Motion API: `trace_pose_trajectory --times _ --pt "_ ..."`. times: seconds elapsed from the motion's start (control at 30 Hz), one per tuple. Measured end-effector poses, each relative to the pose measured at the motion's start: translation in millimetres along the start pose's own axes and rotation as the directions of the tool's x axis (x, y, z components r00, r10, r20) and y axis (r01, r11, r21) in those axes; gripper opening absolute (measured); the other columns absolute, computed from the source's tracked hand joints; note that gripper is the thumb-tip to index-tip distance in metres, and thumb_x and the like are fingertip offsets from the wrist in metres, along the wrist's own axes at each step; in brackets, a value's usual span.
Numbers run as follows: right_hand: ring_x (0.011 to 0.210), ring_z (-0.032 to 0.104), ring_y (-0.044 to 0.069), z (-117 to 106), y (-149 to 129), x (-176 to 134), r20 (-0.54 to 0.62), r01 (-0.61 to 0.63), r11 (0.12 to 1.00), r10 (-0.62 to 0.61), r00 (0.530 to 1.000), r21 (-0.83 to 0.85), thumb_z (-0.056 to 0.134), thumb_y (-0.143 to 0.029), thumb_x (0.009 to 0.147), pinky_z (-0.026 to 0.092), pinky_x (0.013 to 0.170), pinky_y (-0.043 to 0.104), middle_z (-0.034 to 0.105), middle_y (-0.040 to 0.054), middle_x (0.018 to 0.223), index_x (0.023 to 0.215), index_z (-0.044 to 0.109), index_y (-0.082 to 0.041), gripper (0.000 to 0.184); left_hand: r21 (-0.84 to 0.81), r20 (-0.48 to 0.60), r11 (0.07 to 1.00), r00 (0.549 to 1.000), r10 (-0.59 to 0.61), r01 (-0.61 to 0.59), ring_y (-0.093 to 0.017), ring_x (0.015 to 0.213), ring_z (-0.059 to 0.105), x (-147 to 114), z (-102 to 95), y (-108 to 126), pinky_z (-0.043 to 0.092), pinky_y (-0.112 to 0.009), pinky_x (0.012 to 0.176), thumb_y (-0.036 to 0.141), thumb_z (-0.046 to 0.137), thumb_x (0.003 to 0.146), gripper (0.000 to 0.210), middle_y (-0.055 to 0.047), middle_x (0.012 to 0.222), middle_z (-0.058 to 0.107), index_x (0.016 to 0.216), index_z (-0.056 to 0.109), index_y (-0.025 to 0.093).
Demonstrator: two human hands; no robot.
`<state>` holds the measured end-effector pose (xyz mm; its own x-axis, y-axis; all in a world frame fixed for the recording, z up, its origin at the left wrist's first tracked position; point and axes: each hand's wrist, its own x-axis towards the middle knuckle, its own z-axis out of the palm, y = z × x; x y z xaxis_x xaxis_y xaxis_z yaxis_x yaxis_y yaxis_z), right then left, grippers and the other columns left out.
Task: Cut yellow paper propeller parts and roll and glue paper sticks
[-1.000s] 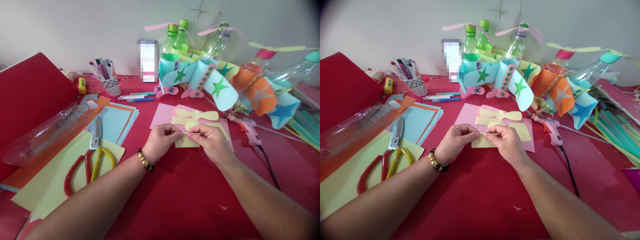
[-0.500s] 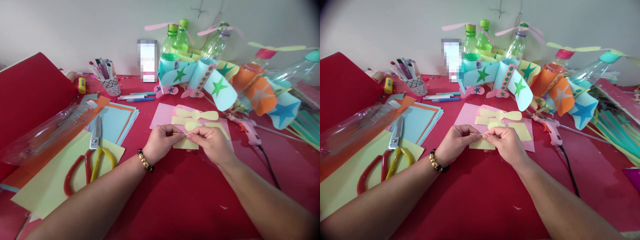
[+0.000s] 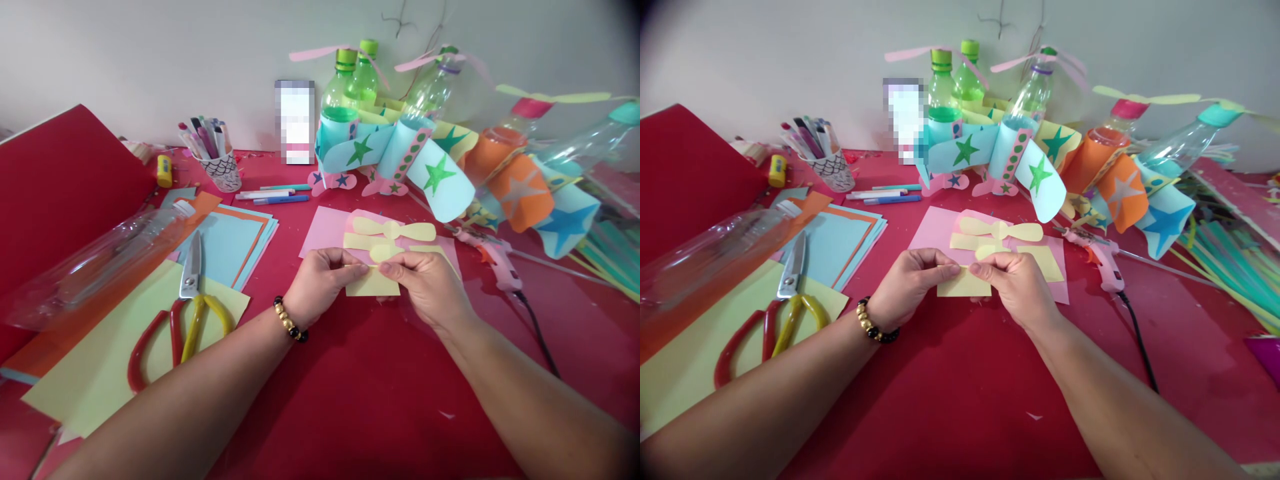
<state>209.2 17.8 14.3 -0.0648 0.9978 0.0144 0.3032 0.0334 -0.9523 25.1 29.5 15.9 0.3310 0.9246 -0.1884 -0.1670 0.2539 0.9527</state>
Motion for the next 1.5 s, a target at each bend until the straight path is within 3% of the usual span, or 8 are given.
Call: trace_pose_trajectory --times 0.2,0.4,0.63,0.8,1.07,1.27,1.5 --pt "0.059 0.051 0.013 1 -3 -1 0.021 -0.015 1.0 0.015 1.0 0.014 0.07 -0.036 0.075 0.041 0.053 0.025 0.061 -0.0007 0.062 0.071 0.071 -0.02 0.017 -0.002 0.01 1.0 1.0 -0.004 0.004 -0.008 0.058 0.049 0 -0.5 -1 0.039 -0.022 0.056 0.03 0.071 0.07 0.02 -0.002 0.066 0.06 0.069 0.062 0.012" --pt "0.076 0.062 0.016 6 0 1 0.047 -0.007 0.992 0.001 0.999 0.124 0.07 -0.031 0.075 0.049 0.072 0.03 0.07 0.0022 0.081 0.084 0.073 -0.022 0.013 0.048 0.011 0.999 1.0 -0.011 0.011 -0.007 0.057 0.047 1 -0.9 -4 0.036 -0.021 0.055 0.032 0.07 0.07 0.021 -0.001 0.066 0.06 0.07 0.062 0.012" --pt "0.07 0.06 0.014 6 -1 -2 0.085 0.014 0.99 -0.026 0.996 0.141 0.068 -0.026 0.077 0.048 0.065 0.027 0.068 0.0013 0.076 0.086 0.071 -0.021 0.011 0.108 0.006 0.994 1.0 -0.006 0.006 -0.006 0.053 0.041 0 0.3 -2 0.032 -0.021 0.052 0.032 0.07 0.07 0.021 0.002 0.061 0.054 0.071 0.063 0.013" --pt "0.067 0.057 0.013 6 -5 -4 0.047 0.074 0.995 -0.077 0.996 0.072 0.065 -0.024 0.079 0.046 0.06 0.025 0.067 0.0003 0.075 0.085 0.071 -0.023 0.008 0.105 0.031 0.994 0.999 -0.022 0.018 -0.006 0.054 0.039 0 0.7 -3 0.03 -0.021 0.052 0.034 0.068 0.073 0.022 0.002 0.061 0.052 0.073 0.063 0.013" --pt "0.06 0.055 0.012 5 -9 -6 0.03 0.218 0.969 -0.216 0.976 -0.12 0.062 -0.021 0.082 0.044 0.054 0.025 0.065 -0.0016 0.07 0.084 0.07 -0.023 0.009 -0.105 0.087 0.989 0.991 -0.1 0.109 -0.008 0.062 0.049 -1 -0.1 -4 0.037 -0.022 0.061 0.035 0.071 0.071 0.023 -0.001 0.069 0.06 0.072 0.064 0.013" --pt "0.066 0.062 0.012 5 -11 -8 0.025 0.344 0.897 -0.351 0.936 -0.277 0.06 -0.016 0.082 0.049 0.059 0.024 0.07 -0.0016 0.078 0.085 0.07 -0.023 0.012 -0.125 0.075 0.984 0.99 -0.119 0.127 -0.009 0.062 0.052 -1 1.0 -2 0.039 -0.022 0.061 0.034 0.071 0.071 0.022 -0.001 0.068 0.061 0.072 0.064 0.013" --pt "0.07 0.065 0.011 6 -11 -7 0.032 0.424 0.849 -0.437 0.899 -0.315 0.06 -0.011 0.082 0.052 0.066 0.021 0.072 -0.0021 0.081 0.085 0.07 -0.022 0.014 -0.147 0.09 0.979 0.987 -0.131 0.143 -0.01 0.062 0.056 -2 1.0 -3 0.043 -0.024 0.062 0.034 0.069 0.074 0.022 -0.003 0.07 0.064 0.075 0.065 0.012"
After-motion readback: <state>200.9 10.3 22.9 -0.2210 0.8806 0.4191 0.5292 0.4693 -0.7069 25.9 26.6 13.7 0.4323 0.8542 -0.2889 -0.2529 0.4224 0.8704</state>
